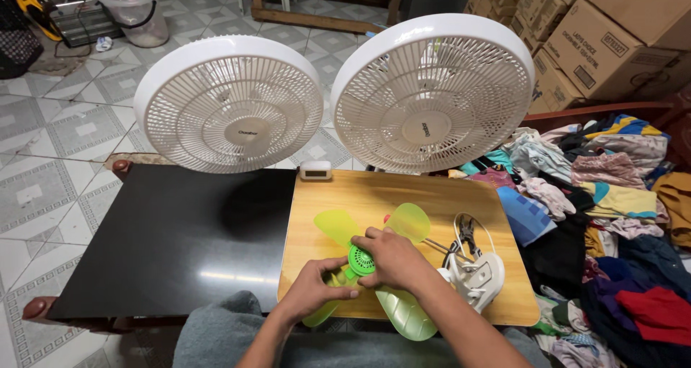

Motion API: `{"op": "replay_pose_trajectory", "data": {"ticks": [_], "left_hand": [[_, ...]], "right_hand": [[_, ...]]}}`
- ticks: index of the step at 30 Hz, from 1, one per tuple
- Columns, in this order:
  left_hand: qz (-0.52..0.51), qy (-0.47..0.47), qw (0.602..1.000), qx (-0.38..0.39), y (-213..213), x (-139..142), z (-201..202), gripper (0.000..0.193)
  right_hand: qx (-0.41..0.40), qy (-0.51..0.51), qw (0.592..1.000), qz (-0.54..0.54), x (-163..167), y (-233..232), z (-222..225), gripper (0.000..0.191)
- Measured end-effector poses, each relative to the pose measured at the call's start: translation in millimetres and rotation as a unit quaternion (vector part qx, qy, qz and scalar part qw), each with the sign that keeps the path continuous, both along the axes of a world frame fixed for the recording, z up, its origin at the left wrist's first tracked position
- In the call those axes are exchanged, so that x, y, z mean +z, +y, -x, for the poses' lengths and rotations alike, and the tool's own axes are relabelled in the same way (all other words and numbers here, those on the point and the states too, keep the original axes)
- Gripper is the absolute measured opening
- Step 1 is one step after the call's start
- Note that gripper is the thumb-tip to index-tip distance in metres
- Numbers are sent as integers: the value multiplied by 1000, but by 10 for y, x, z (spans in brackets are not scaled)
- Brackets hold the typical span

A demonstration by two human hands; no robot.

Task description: The person disassembles a small clip-on fan on a table, removing the green blades and front cover by hand and using a screwdriver and pliers on the motor housing. They handle the fan body, adjust its parts, and reassemble the components back onto the fan.

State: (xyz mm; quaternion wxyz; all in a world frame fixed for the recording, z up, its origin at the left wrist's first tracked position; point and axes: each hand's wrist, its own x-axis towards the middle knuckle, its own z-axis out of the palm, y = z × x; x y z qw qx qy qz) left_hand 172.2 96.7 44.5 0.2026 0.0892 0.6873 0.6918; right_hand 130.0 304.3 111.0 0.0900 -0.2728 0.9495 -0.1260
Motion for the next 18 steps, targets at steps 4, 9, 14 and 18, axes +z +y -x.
{"op": "replay_pose_trajectory", "data": {"ticks": [4, 9, 14, 18], "left_hand": [[-28, -7, 999, 23, 59, 5, -24, 72], [53, 15, 997, 52, 115, -46, -96, 74], [19, 22, 1000, -2, 25, -109, -1, 76], [156, 149, 976, -31, -224, -38, 63, 76]], "right_hand": [[-8, -2, 1000, -3, 28, -18, -12, 81], [-4, 1, 1000, -1, 43, -7, -17, 83], [3, 4, 1000, 6, -69, 33, 16, 81], [29, 51, 998, 31, -135, 265, 106, 78]]}}
